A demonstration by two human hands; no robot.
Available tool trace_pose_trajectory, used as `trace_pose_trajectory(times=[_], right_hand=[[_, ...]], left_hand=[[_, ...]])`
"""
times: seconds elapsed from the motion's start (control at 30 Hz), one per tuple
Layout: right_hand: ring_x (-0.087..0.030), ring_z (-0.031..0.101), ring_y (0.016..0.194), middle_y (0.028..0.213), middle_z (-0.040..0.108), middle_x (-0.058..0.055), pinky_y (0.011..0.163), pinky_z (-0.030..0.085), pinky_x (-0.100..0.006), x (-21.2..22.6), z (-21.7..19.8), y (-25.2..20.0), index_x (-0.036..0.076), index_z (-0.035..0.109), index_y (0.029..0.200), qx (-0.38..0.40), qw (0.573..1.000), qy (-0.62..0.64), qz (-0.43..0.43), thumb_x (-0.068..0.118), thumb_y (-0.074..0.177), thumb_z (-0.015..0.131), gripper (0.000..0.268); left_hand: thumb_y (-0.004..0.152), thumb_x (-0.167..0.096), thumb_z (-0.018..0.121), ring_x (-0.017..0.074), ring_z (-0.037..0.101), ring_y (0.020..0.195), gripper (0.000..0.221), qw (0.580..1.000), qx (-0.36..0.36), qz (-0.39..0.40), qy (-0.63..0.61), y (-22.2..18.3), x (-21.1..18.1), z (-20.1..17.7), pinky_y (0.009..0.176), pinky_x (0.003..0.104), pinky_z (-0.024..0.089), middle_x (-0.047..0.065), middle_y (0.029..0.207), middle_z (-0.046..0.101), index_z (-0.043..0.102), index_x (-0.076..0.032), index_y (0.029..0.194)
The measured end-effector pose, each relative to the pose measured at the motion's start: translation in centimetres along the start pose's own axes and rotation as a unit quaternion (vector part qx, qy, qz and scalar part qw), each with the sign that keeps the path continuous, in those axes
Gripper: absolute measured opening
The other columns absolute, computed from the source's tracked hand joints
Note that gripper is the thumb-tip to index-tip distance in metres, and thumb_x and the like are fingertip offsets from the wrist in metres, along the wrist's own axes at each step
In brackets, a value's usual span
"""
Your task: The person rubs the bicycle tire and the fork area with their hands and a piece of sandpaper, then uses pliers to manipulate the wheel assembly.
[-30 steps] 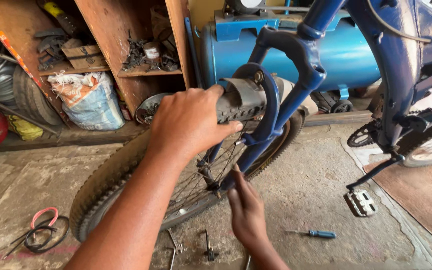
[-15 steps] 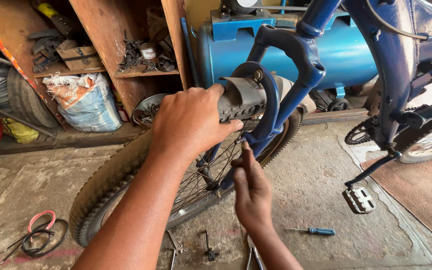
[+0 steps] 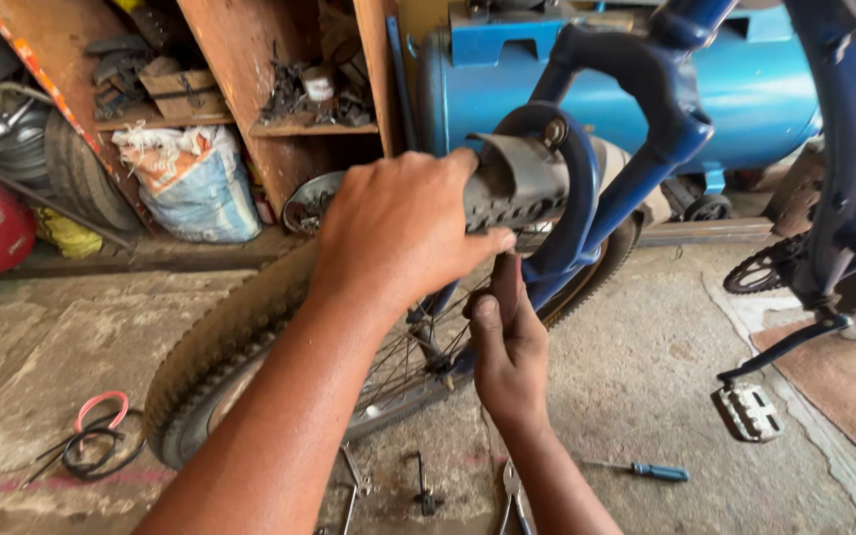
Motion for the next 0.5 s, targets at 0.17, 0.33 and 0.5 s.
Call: trace_pose_trajectory(times=[0.17, 0.33, 0.5], right_hand=[[-0.007, 0.048, 0.073, 0.085, 0.054, 0.000, 0.067, 0.043, -0.021, 0.6, -1.0, 0.5, 0.004, 0.033, 0.163, 0.021, 1.000, -0.012, -0.002, 0.021, 0.106, 0.051, 0.062], [-0.017, 0.065, 0.119, 0.157, 0.046, -0.018, 0.093, 0.053, -0.027, 1.1, -1.3, 0.4, -0.004, 0.026, 0.160, 0.036, 0.996, -0.064, -0.052, 0.018, 0.105, 0.050, 0.063], [-0.025, 0.049, 0.142, 0.159, 0.048, -0.029, 0.113, 0.039, -0.034, 1.8, -1.2, 0.7, -0.009, 0.032, 0.158, 0.057, 0.990, -0.093, -0.089, 0.011, 0.108, 0.051, 0.057]], left_hand=[[0.078, -0.059, 0.081, 0.0250, 0.075, 0.073, 0.060, 1.000, 0.005, -0.014, 0.001, 0.1, 0.0, -0.6, 0.077, 0.044, 0.059, 0.013, 0.082, 0.076, 0.070, -0.008, 0.108], [0.079, -0.059, 0.080, 0.0249, 0.076, 0.072, 0.059, 1.000, 0.018, -0.020, -0.008, -0.1, 0.0, -0.3, 0.078, 0.043, 0.060, 0.013, 0.080, 0.076, 0.071, -0.008, 0.108], [0.075, -0.069, 0.077, 0.0252, 0.075, 0.072, 0.074, 1.000, 0.009, -0.006, 0.021, 0.5, 0.1, -0.2, 0.074, 0.044, 0.059, 0.014, 0.078, 0.075, 0.070, -0.006, 0.114]])
Point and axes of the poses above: each hand's wrist, its own y-axis towards the middle knuckle, its own z-axis out of the palm, x = y × z, the point moved 2 cm from there along y, towards the middle knuckle
